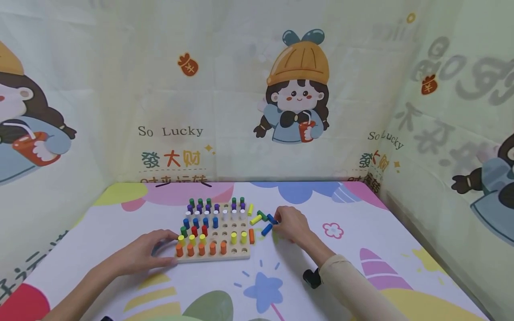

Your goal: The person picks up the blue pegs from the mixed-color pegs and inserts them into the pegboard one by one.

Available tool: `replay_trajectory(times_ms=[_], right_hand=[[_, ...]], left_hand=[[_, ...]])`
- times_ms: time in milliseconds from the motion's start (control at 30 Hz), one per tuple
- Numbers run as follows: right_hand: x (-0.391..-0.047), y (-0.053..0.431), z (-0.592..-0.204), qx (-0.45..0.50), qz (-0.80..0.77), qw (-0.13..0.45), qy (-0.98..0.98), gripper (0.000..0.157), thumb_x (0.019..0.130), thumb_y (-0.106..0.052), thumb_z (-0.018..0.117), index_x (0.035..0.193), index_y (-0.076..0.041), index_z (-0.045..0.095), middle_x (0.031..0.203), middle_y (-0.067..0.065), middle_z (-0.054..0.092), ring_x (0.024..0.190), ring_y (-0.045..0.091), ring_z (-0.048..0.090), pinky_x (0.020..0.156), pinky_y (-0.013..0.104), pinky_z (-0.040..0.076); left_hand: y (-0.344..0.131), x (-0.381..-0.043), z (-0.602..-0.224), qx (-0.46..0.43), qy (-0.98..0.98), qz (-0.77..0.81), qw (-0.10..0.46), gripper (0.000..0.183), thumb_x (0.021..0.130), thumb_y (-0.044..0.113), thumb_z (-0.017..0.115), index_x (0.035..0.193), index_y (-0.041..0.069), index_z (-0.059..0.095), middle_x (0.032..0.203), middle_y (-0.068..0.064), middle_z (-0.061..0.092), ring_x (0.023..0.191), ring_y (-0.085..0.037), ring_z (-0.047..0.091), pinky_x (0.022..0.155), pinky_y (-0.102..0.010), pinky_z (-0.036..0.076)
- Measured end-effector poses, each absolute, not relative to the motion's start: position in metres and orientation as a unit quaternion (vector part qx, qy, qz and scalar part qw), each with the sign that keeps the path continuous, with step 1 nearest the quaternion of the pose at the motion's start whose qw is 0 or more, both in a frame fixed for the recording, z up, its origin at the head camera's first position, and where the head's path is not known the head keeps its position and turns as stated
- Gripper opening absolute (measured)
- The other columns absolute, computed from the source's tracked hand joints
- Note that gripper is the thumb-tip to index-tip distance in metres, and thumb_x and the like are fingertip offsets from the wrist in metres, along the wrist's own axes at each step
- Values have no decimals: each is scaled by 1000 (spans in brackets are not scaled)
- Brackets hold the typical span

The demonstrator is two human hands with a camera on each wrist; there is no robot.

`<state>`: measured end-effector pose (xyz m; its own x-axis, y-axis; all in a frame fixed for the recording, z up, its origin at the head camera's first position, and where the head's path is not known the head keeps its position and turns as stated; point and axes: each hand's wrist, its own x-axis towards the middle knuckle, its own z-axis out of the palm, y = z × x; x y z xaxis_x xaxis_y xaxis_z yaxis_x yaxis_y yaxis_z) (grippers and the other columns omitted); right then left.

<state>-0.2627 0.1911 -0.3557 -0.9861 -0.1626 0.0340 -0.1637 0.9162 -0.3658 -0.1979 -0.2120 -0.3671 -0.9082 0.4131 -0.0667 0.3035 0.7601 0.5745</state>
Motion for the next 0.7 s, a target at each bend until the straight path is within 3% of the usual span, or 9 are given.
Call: replay_trajectory(times_ms=[700], right_hand=[[-266, 194, -363, 88, 191, 19, -977, 16, 85, -12, 79, 96, -8, 68, 85, 2, 66, 73, 16, 57, 67, 34, 52]], left_hand=[[-209, -198, -367, 166, 936, 293, 99, 60, 79, 41, 88, 128, 13, 66, 132, -5, 65, 126, -31, 57, 108, -59, 45]])
